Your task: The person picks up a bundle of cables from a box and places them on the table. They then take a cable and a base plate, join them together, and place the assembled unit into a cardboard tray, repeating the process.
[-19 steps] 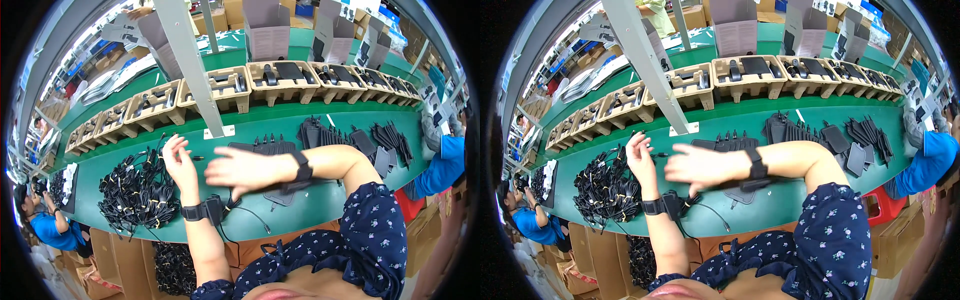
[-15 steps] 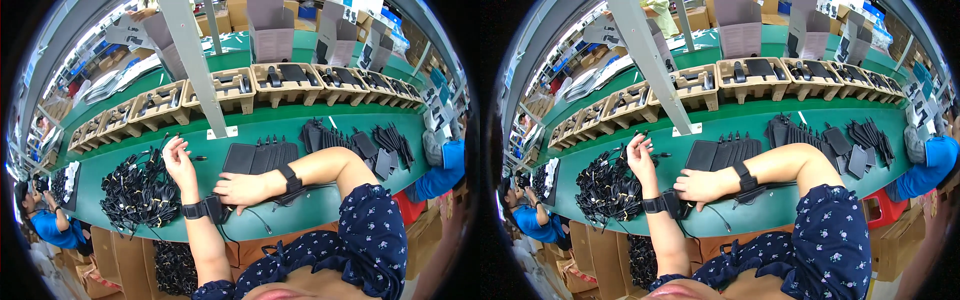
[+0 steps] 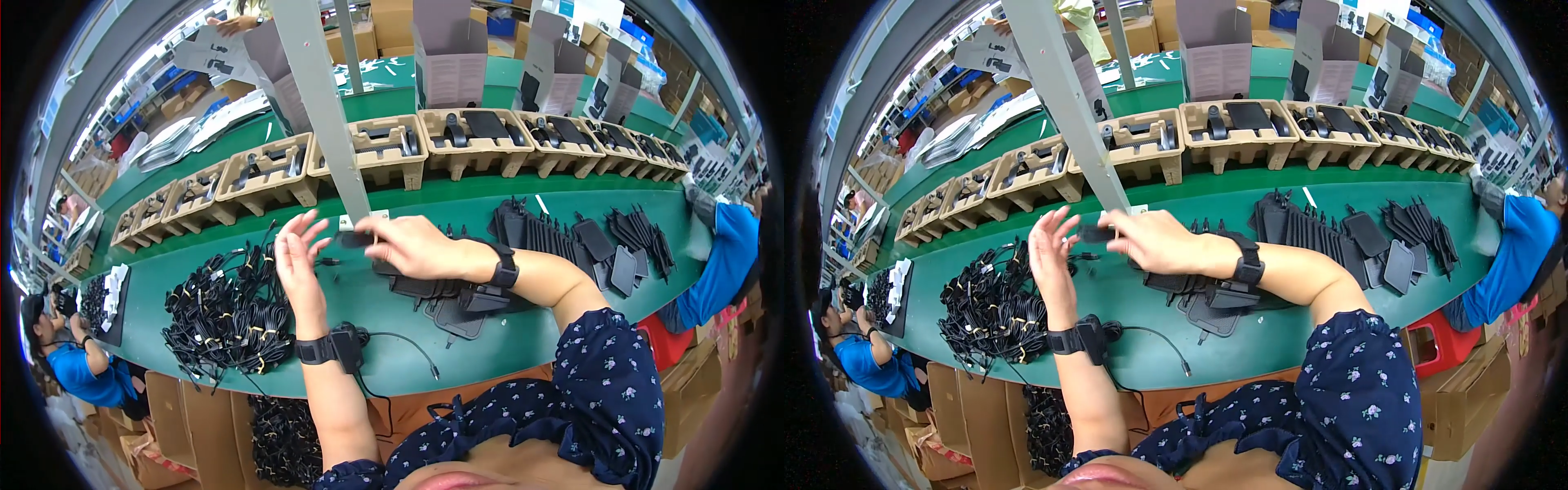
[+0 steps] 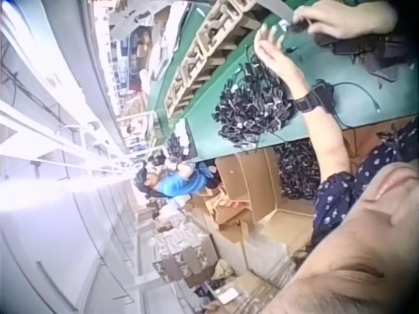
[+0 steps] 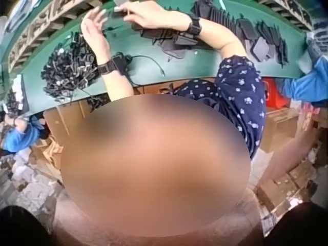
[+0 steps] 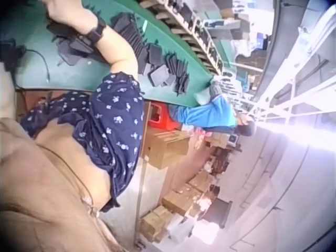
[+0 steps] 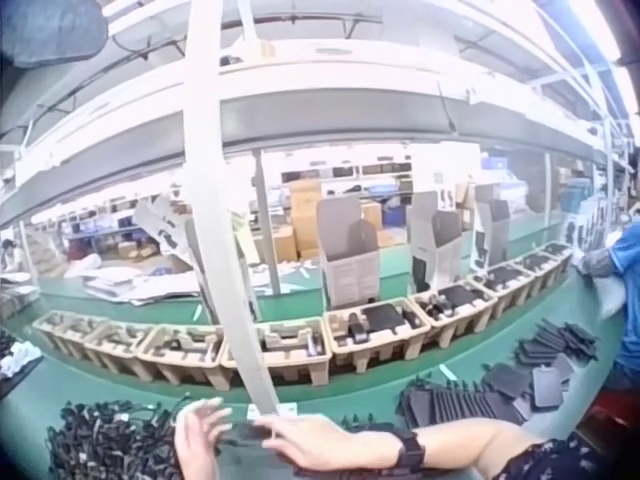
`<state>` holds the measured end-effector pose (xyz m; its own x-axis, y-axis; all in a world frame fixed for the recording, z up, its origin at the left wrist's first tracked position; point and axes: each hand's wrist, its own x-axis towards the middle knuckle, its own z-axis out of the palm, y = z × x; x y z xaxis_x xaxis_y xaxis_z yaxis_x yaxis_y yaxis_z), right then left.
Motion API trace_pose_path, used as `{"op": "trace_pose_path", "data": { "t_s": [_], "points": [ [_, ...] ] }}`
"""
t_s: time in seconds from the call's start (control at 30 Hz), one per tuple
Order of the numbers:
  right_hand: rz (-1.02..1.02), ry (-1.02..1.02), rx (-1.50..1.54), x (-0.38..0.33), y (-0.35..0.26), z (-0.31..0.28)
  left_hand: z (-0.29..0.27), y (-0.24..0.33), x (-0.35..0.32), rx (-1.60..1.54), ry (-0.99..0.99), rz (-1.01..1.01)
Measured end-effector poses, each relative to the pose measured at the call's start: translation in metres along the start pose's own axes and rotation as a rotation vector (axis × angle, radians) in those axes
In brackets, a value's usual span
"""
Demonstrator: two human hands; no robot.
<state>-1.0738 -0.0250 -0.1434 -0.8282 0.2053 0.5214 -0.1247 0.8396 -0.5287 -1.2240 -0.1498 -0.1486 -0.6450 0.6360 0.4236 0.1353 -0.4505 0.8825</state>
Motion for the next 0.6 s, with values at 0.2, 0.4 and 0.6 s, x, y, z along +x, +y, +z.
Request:
{"op": "trace_pose_path", "data": {
  "t_s": [0.2,0.4,0.6],
  "points": [
    [0.201,0.107,1.02,0.006,-0.005,-0.006,0.043,-0.028,-0.029,-0.018,-0.414,-0.136],
    [0.282,0.166,1.024,0.003,-0.002,-0.022,0.042,-0.037,-0.029,-0.001,-0.625,-0.458],
    [0.097,0.125,0.378,0.001,0.008,-0.012,0.038,-0.04,-0.032,0.057,-0.295,-0.214]
  ]
}}
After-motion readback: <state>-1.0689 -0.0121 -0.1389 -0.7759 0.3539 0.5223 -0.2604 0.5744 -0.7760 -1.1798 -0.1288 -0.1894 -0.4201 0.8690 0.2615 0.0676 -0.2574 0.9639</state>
